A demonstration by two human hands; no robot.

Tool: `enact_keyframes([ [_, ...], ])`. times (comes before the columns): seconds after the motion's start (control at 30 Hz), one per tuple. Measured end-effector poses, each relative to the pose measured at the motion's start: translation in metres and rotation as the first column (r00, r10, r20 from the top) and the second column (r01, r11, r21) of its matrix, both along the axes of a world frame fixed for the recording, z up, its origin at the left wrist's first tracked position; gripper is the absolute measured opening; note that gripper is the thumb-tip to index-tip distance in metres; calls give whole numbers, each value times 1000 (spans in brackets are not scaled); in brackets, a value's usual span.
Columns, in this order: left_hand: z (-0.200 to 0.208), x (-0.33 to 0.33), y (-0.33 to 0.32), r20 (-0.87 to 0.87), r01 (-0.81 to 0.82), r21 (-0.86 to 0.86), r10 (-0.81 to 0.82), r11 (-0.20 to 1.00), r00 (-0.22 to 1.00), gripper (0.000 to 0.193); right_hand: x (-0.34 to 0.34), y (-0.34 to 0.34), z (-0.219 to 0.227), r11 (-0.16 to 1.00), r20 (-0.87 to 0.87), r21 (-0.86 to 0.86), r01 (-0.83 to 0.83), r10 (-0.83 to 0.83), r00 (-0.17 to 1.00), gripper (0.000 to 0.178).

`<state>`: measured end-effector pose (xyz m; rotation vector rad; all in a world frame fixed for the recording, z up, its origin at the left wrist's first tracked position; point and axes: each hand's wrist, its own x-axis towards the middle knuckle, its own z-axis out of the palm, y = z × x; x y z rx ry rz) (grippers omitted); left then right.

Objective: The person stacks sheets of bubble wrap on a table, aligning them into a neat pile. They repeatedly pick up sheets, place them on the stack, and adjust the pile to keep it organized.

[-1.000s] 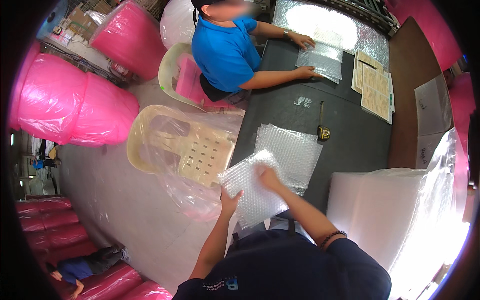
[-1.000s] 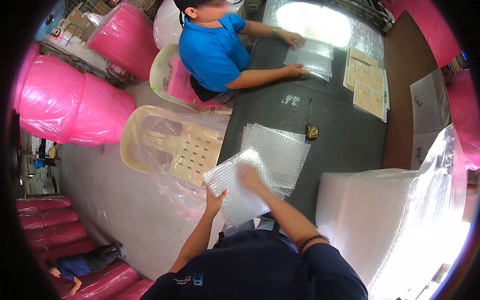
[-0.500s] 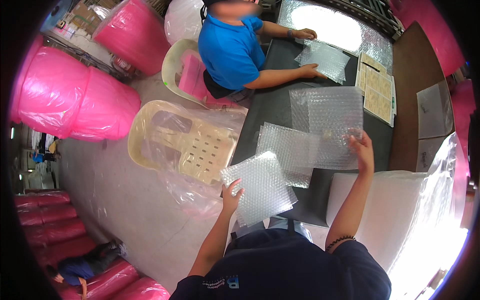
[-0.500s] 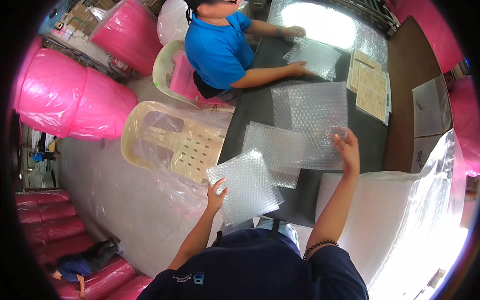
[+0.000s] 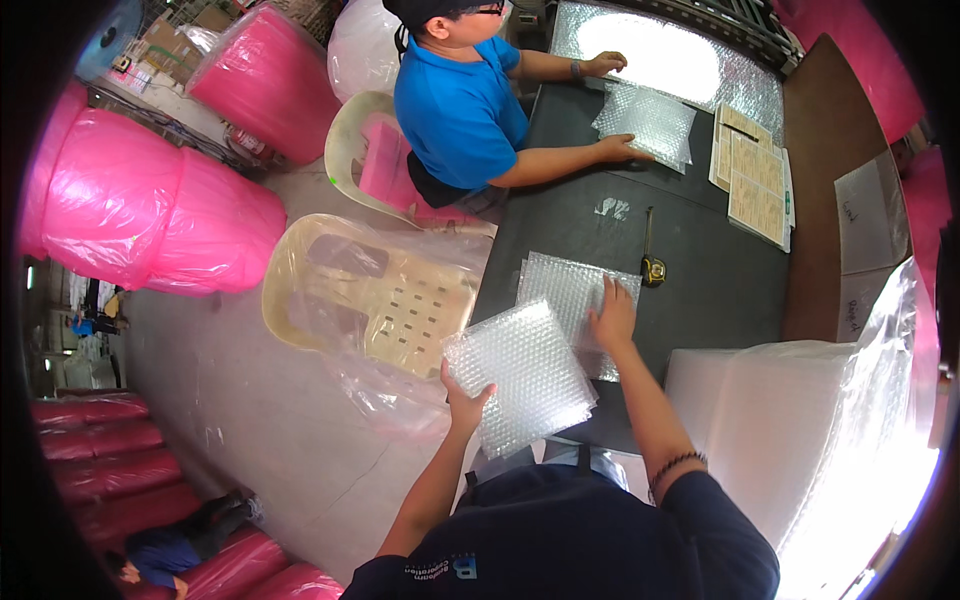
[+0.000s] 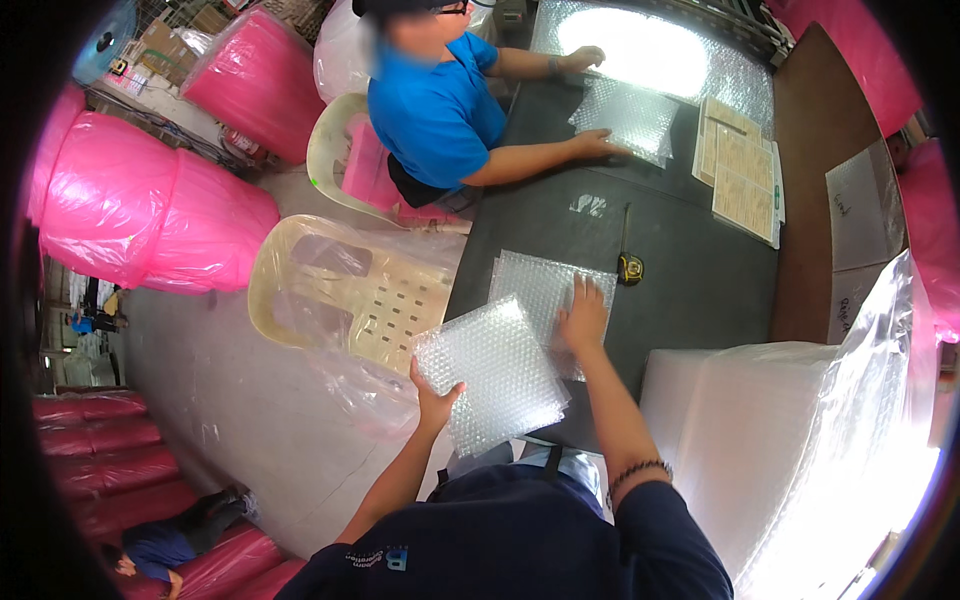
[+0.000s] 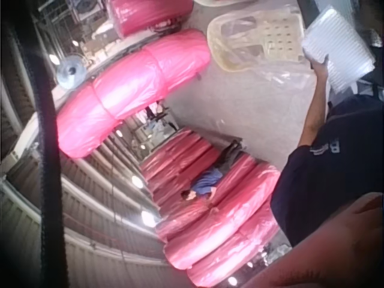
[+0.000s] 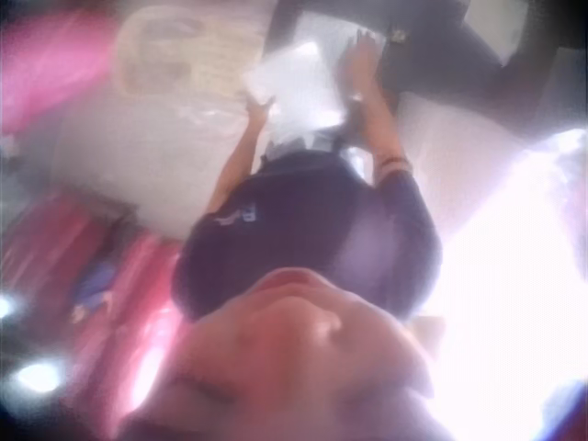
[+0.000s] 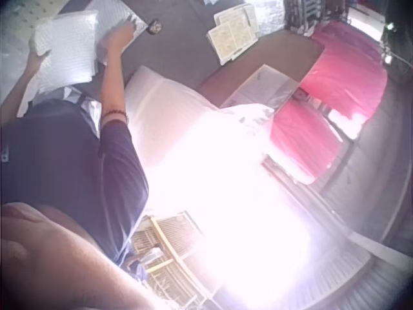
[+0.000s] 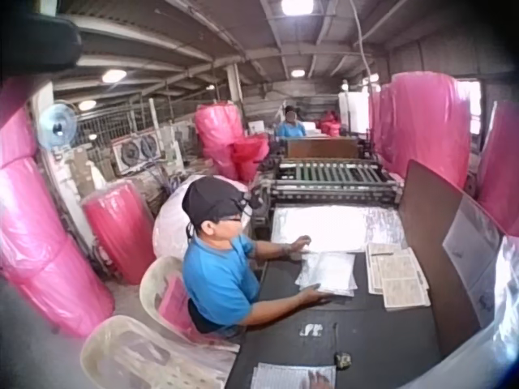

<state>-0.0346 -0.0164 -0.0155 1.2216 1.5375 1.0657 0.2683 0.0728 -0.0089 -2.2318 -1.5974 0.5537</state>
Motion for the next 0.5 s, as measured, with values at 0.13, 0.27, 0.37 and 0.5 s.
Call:
enact_keyframes([
  [0.13, -5, -1, -1, -121, -35, 91, 46, 995, 992, 88, 17, 22, 3, 982, 338, -103, -155, 182, 923, 78],
  [0.27, 16, 0, 2, -411, 119, -35, -123, 992, 903, 67, 27, 38, 16, 889, 285, -427, -167, 308, 908, 63],
  [0.37, 17, -6, -1, -360, 149, -84, -169, 985, 918, 50, 39, 28, 66, 987, 159, -162, 0, 26, 987, 45],
  [0.5, 9, -7, -2, -356, 128, -118, -162, 985, 920, 44, -10, -13, 173, 962, 227, 219, 164, -214, 950, 57],
])
